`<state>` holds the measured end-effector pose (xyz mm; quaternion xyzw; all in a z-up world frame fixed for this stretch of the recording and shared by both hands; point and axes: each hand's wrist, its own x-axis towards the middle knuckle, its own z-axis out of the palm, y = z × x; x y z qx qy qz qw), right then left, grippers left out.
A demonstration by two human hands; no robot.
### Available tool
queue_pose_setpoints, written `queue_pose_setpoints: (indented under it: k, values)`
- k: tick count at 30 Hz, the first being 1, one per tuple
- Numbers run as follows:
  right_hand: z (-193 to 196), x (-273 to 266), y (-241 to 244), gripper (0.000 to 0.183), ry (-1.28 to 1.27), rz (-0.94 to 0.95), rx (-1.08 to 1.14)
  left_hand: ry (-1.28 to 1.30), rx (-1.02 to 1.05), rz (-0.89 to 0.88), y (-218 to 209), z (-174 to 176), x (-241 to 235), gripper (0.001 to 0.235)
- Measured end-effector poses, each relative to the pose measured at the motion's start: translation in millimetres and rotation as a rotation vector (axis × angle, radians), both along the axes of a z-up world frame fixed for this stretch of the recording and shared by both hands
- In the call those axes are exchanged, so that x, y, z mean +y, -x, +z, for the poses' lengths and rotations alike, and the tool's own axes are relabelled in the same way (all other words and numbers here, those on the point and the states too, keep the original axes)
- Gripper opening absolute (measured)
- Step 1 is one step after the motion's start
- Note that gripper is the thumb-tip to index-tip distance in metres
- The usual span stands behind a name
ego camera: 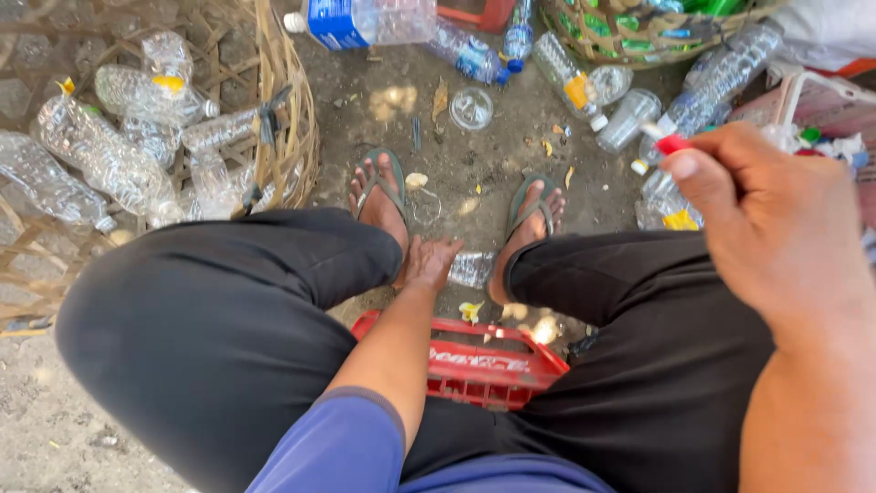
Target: The person sits on the ground and uses red-handled scissors to cut the labels and tops off plastic water bottles. They handle multiple bottles, cutting the plastic rings and labels before placing the modified bottles into a woven basket.
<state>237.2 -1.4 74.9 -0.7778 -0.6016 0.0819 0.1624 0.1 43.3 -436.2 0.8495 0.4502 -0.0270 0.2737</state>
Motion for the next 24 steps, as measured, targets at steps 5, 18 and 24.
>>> queue_pose_setpoints:
  k: [5,18,24]
  values:
    - [0.4,26.1,-11.4,0.02,0.034,0.168,0.158,0.096,0.128,-0.108,-2.0,38.1,6.0,0.057]
    - [-3.5,29.0,-16.1,0.036,-0.327,0.312,0.456,-0.241,0.359,-0.127,-43.9,425.0,80.2,0.054]
    - [-9.0,24.0,-16.5,0.044,-0.36,0.267,0.494,-1.009,0.111,-0.168,-2.6,562.8,33.0,0.066]
